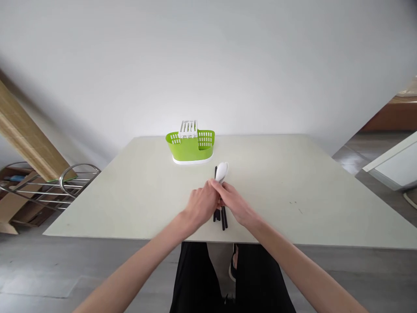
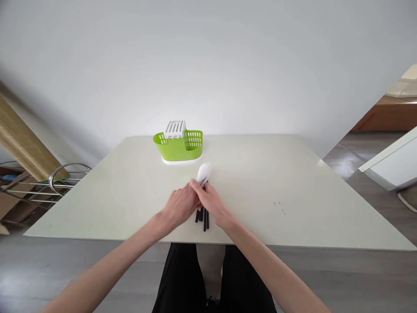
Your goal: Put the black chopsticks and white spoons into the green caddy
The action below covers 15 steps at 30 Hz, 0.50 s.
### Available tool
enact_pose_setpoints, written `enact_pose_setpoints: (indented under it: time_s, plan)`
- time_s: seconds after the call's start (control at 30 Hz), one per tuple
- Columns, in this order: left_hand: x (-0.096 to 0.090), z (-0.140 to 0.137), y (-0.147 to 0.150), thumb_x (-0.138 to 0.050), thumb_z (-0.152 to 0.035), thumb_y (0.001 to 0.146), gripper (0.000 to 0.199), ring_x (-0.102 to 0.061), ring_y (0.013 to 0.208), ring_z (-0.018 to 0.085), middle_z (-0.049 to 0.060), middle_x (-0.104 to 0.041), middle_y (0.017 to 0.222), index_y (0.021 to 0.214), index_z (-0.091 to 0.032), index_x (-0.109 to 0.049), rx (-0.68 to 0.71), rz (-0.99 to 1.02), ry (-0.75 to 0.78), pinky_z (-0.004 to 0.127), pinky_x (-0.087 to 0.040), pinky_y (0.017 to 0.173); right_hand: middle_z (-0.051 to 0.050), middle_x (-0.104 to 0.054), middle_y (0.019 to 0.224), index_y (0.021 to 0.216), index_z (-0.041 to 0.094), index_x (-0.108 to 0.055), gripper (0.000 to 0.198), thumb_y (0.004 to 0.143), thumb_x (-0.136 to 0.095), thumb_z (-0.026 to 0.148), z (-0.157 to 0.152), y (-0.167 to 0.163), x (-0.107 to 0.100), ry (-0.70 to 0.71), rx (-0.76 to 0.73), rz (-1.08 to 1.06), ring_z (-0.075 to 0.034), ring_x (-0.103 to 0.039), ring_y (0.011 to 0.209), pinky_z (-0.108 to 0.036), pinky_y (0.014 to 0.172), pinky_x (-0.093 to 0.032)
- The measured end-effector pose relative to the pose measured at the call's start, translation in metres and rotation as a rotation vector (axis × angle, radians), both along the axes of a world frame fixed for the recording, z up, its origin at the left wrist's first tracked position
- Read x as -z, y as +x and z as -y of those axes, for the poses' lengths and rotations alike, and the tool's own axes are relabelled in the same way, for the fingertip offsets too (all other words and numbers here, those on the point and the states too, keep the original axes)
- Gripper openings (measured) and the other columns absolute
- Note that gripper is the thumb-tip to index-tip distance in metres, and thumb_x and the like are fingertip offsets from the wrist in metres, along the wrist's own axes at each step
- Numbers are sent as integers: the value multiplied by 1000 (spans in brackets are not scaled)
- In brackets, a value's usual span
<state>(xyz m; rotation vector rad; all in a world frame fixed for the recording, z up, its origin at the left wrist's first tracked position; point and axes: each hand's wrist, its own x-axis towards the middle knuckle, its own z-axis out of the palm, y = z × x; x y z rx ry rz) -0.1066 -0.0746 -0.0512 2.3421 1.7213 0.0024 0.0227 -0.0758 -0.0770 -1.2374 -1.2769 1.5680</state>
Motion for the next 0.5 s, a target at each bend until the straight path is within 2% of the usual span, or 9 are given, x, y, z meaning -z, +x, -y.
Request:
enact_pose_setpoints:
  time_s: [0.1, 0.2, 0.3, 0.4, 0.5]
  plan:
    - [4, 4, 26, -41, -12, 99, 30, -74, 97, 33, 21, -66, 118, 127, -15, -49, 56, 4, 40, 42, -57, 78, 0, -57, 78, 84, 24, -52, 49, 96, -52, 71, -3, 8, 4, 5, 174, -8, -16, -55, 71, -26, 59, -46]
    - [12, 7, 38, -38, -10, 99, 33, -72, 99, 32, 19, -64, 118, 131, -14, -47, 120, 34, 41, 40, -57, 76, 2, -49, 70, 79, 25, -46, 51, 94, -53, 73, -8, 26, 15, 15, 223, 17, -15, -48, 64, -27, 56, -42]
    - [20, 10, 46, -35, -12, 102, 43, -72, 101, 31, 21, -62, 127, 146, -13, -36, 182, 91, 25, 40, -56, 77, 2, -49, 69, 77, 24, -47, 53, 92, -55, 74, -14, 43, 26, 24, 259, 35, -14, -48, 62, -27, 55, -41]
    - [25, 12, 52, -31, -22, 108, 46, -72, 104, 31, 22, -63, 130, 154, -14, -30, 228, 172, 33, 42, -55, 83, 2, -52, 68, 77, 24, -48, 57, 95, -45, 77, -24, 59, 35, 70, 234, 146, -14, -50, 61, -27, 56, -43]
    - [28, 13, 50, -34, -44, 111, 54, -68, 116, 34, 20, -65, 132, 157, -16, -30, 271, 244, 38, 46, -53, 96, 2, -53, 64, 77, 24, -48, 56, 101, -36, 72, -35, 78, 41, 84, 205, 315, -13, -51, 55, -27, 55, -43]
